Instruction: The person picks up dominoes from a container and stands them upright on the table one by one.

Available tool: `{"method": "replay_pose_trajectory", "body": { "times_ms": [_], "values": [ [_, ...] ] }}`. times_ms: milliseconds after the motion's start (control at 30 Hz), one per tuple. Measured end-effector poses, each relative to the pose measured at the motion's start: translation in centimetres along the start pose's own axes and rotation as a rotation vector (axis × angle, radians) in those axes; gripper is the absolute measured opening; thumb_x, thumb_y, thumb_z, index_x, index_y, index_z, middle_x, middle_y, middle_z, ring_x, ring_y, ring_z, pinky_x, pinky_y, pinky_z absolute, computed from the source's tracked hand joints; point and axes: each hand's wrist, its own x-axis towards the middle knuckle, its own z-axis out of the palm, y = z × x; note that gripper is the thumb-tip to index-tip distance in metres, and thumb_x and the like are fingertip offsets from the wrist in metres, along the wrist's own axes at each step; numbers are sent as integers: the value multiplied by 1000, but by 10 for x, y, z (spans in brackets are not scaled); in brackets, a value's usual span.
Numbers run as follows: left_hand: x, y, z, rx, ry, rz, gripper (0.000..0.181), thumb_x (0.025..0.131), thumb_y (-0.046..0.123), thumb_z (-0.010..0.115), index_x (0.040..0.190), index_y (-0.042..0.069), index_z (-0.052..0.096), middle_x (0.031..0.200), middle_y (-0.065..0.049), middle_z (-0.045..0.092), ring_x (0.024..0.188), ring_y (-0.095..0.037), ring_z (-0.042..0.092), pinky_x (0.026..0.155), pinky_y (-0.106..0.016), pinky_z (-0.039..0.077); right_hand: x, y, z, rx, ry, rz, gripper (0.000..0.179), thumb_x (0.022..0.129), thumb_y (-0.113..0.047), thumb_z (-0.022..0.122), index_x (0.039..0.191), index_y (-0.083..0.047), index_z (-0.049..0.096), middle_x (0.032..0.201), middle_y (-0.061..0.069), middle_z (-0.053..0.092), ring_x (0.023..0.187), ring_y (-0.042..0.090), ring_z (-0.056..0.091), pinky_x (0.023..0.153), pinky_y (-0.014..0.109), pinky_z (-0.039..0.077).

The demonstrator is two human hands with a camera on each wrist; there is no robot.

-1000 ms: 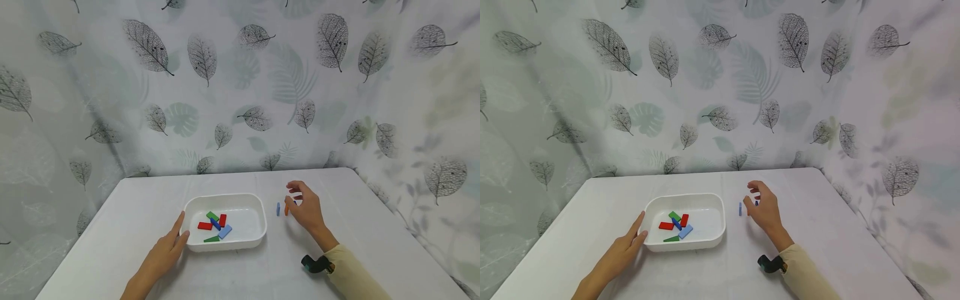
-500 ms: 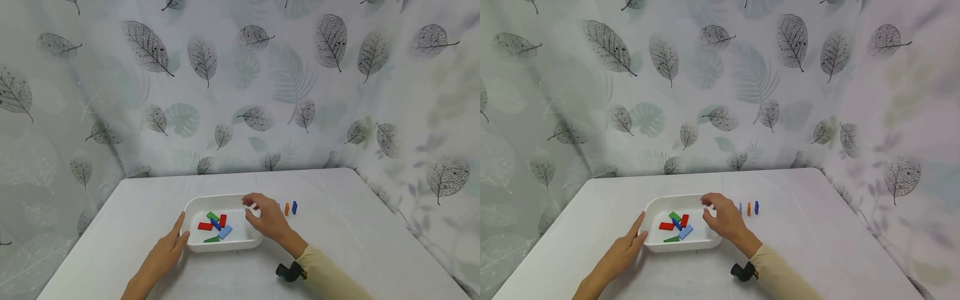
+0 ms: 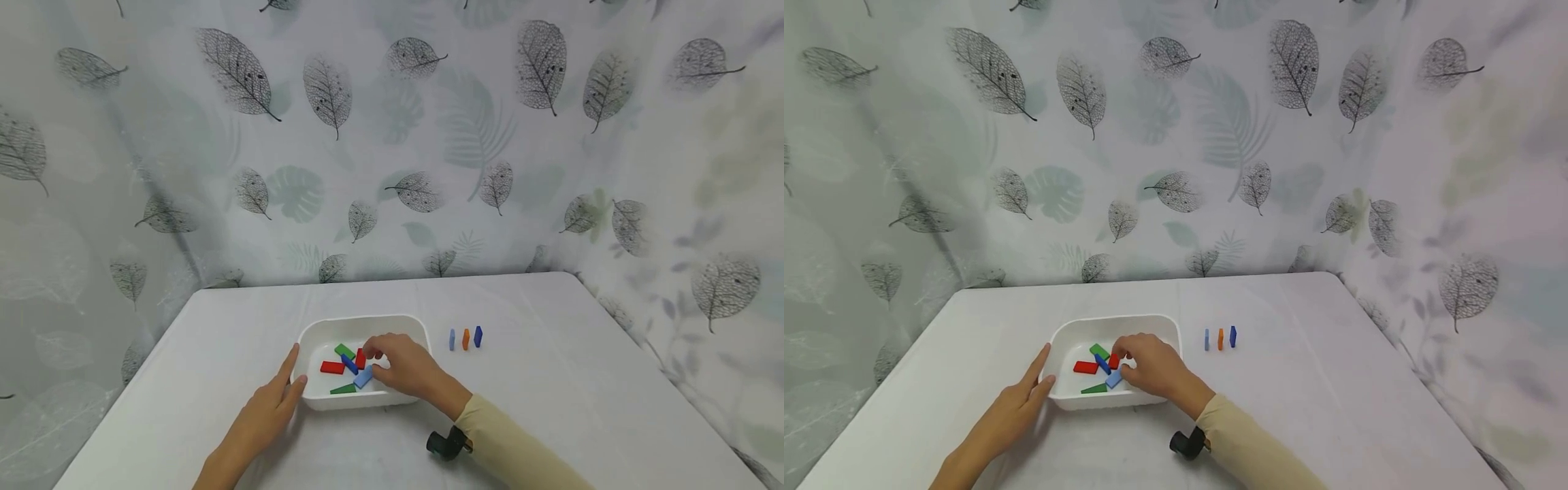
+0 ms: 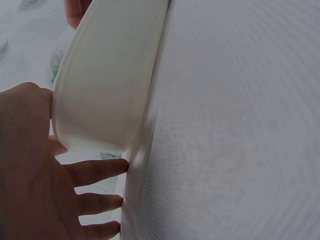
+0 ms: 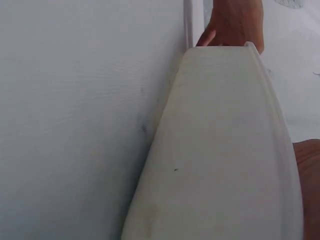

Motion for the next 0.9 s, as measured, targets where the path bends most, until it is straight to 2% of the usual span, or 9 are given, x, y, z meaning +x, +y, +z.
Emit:
{"method": "replay_pose_trajectory", "body": {
  "times_ms": [100, 200, 400, 667, 900],
  "values": [
    [0, 0, -2, -4, -2, -2, 70, 111, 48, 45, 169, 20, 16, 155, -25, 45, 138, -49, 47, 100, -70, 44, 6, -3, 0, -6, -106, 16, 20, 92, -9, 78, 112, -10, 75, 100, -4, 73, 94, 16, 67, 79, 24, 55],
    [-1, -1, -1, -10, -5, -1, 70, 111, 47, 45, 169, 20, 17, 155, -25, 45, 138, -49, 47, 100, -70, 44, 11, -6, 2, -25, -163, 27, 18, 91, -9, 78, 108, -12, 76, 100, -5, 74, 93, 14, 68, 77, 22, 54],
    [-1, -2, -2, -15, 4, 14, 70, 111, 48, 45, 169, 20, 17, 155, -24, 46, 138, -47, 47, 103, -69, 42, 16, -14, 3, 4, -194, 22, 18, 90, -7, 81, 107, -13, 78, 100, -4, 74, 91, 12, 68, 81, 21, 54],
    [-1, -4, -1, -14, 8, 23, 70, 111, 49, 45, 169, 21, 17, 155, -24, 46, 137, -46, 49, 103, -68, 42, 21, -14, 7, 19, -229, 69, 21, 88, -9, 84, 108, -12, 78, 102, -4, 74, 92, 11, 68, 85, 22, 54],
    [0, -5, 0, -9, 7, 15, 71, 111, 51, 44, 169, 22, 17, 156, -24, 45, 138, -46, 48, 103, -68, 42, 23, -12, 5, 63, -268, 98, 24, 86, -3, 83, 108, -11, 78, 101, -4, 73, 89, 13, 67, 82, 21, 54]
  ]
}}
